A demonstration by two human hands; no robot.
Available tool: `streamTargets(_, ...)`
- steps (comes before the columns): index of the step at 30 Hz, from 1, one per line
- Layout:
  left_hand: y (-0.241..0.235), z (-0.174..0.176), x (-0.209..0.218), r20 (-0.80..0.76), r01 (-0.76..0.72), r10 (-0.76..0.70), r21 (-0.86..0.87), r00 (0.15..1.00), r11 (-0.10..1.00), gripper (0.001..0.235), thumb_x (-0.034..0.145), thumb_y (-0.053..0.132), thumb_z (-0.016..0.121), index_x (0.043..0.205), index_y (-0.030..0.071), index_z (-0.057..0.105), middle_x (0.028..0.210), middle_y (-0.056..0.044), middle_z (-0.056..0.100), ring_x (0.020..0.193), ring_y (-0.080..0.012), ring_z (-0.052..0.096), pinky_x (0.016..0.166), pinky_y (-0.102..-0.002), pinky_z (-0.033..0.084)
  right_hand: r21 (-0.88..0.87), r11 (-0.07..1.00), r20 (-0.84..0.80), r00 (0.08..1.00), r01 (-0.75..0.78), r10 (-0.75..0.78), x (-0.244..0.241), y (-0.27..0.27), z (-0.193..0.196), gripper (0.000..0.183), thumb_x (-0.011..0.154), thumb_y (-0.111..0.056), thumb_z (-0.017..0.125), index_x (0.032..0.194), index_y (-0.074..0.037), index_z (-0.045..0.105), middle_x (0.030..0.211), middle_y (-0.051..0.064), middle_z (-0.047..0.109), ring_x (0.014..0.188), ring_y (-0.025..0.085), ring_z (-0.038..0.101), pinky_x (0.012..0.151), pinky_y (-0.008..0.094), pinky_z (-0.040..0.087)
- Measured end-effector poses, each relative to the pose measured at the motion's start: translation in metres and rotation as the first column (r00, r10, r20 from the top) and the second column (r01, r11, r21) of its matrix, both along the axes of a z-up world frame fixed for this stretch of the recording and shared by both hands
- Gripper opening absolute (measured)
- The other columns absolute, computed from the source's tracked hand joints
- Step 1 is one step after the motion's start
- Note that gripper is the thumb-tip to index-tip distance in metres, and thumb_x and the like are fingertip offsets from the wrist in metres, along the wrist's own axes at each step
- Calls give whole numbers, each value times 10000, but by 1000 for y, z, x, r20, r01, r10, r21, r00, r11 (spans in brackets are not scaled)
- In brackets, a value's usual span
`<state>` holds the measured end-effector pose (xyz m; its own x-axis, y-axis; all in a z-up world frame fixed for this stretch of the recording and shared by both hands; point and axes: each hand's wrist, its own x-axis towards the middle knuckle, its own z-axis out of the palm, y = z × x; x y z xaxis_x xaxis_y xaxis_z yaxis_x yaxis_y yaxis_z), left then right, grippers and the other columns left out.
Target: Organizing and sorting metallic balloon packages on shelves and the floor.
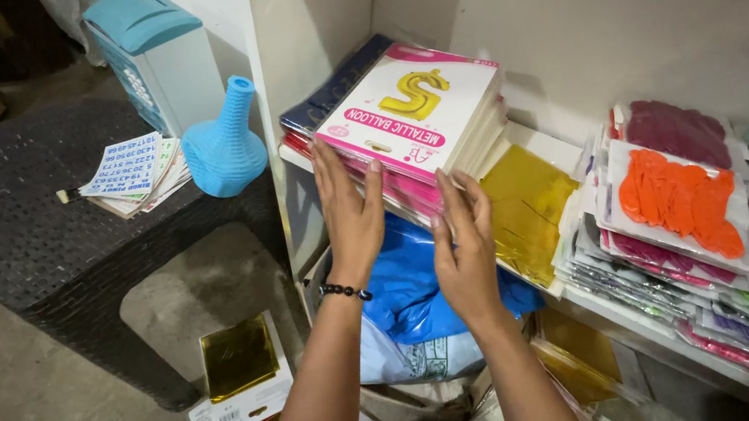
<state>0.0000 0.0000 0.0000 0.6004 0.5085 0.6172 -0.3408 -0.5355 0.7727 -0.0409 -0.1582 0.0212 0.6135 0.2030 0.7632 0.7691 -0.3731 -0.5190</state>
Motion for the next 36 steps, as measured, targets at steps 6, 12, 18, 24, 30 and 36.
streamTargets(6, -8, 17, -28, 97, -27, 37, -107, 995, 994, 838, 1029, 351, 628, 1620, -41, 182, 1675, -345, 179, 1582, -452, 185, 1269, -465, 231, 76, 993, -6, 996, 87, -87, -12, -7, 8, 417, 1008, -31, 611, 1422, -54, 573, 1407, 173, 543, 1233, 289, 621, 1012, 375, 542)
streamTargets(12, -17, 30, -67, 123, -66, 68, -21, 990, 998, 796, 1032, 332, 646, 1634, 24, 225, 1679, -312, 243, 1577, -461, 227, 1257, -508, 259, 74, 993, 10, 996, 91, -92, -22, -24, 4, 284, 1000, -2, 617, 1274, -36, 684, 1171, 135, 634, 997, 222, 701, 886, 327, 574)
streamTargets(18, -30, 23, -104, 100, -36, 30, 61, 995, 997, 754, 1024, 292, 660, 1613, 24, 275, 1643, -314, 296, 1532, -470, 313, 1222, -517, 312, 21, 998, 34, 998, 57, -58, -42, -45, 2, 110, 941, -50, 732, 1048, -34, 748, 955, 102, 709, 861, 201, 710, 775, 312, 556)
streamTargets(24, -47, 7, -125, 82, 47, -68, 237, 994, 970, 707, 1013, 244, 685, 1590, 22, 342, 1620, -279, 352, 1440, -469, 440, 1156, -502, 398, -142, 990, -227, 972, 22, -54, -51, -82, -28, 161, 888, -162, 808, 845, -39, 714, 712, 87, 684, 606, 203, 675, 600, 325, 535)
streamTargets(30, -63, -19, -148, 31, 188, -218, 396, 975, 899, 607, 1016, 163, 697, 1554, 85, 425, 1538, -192, 508, 1347, -380, 564, 1122, -449, 474, -475, 880, -24, 1000, -15, 4, -72, -133, -58, 139, 962, -213, 703, 964, -76, 724, 879, 147, 717, 760, 344, 682, 659, 404, 528)
streamTargets(36, -91, -74, -180, -123, 381, -364, 410, 923, 829, 590, 1005, 134, 671, 1546, 90, 440, 1458, -215, 533, 1292, -417, 579, 1070, -460, 510, -573, 813, -486, 843, -108, -230, -90, -189, -125, 268, 932, -300, 759, 943, -38, 707, 829, 146, 736, 672, 297, 702, 638, 398, 546)
